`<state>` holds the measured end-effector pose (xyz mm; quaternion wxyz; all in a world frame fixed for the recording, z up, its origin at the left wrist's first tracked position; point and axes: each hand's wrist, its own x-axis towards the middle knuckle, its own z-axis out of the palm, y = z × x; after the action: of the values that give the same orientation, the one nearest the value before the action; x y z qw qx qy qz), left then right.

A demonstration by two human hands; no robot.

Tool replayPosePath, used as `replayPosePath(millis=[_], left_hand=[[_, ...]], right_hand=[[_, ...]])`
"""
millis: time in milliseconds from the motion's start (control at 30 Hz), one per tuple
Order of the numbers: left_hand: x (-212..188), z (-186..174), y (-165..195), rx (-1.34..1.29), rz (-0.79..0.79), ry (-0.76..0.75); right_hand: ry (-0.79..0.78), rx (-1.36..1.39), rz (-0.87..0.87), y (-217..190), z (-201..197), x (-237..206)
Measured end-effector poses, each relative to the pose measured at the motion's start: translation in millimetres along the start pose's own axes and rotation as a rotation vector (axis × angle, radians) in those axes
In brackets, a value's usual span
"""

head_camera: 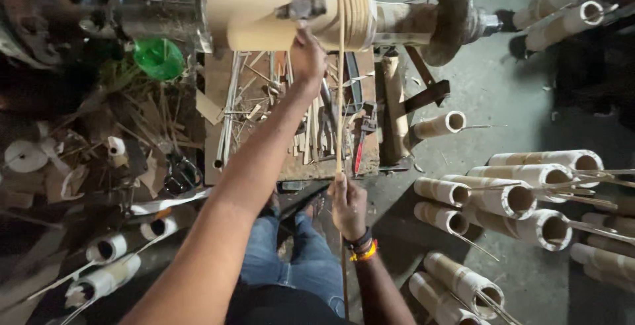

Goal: The person winds a long thin wooden strip around a large cylindrical drum mounted on a machine, securing the wound layers with paper tape. They then pull the strip taut along the drum and hold it in place with one hand while steadying the wound roll with the other.

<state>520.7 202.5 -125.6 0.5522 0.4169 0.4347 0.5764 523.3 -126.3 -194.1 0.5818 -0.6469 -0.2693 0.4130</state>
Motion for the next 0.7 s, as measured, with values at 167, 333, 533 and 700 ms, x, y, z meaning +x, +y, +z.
replayPosePath(millis=[167,333,533,700], left_hand=[[-22.6,4.5,-2.9,0.002,-0.361,-0.249],[-39.3,-9.3,-23.9,-0.096,-0.455,0.042],[-36.1,-14.2,-35.9,-0.067,-0.313,-0.050],[-35.0,-7.6,-33.2,-0.132,-0.247,0.015]], right_hand=[[-0.026,-0.037,-0.074,3.1,1.5,8.1],[-0.057,-0.019,-0.069,-7.9,-1.0,6.2],[-0.068,-0.128,-0.037,-10.8,-8.0,-11.3],[-0.017,-0.152,-0.040,-6.8,-3.5,-7.2]])
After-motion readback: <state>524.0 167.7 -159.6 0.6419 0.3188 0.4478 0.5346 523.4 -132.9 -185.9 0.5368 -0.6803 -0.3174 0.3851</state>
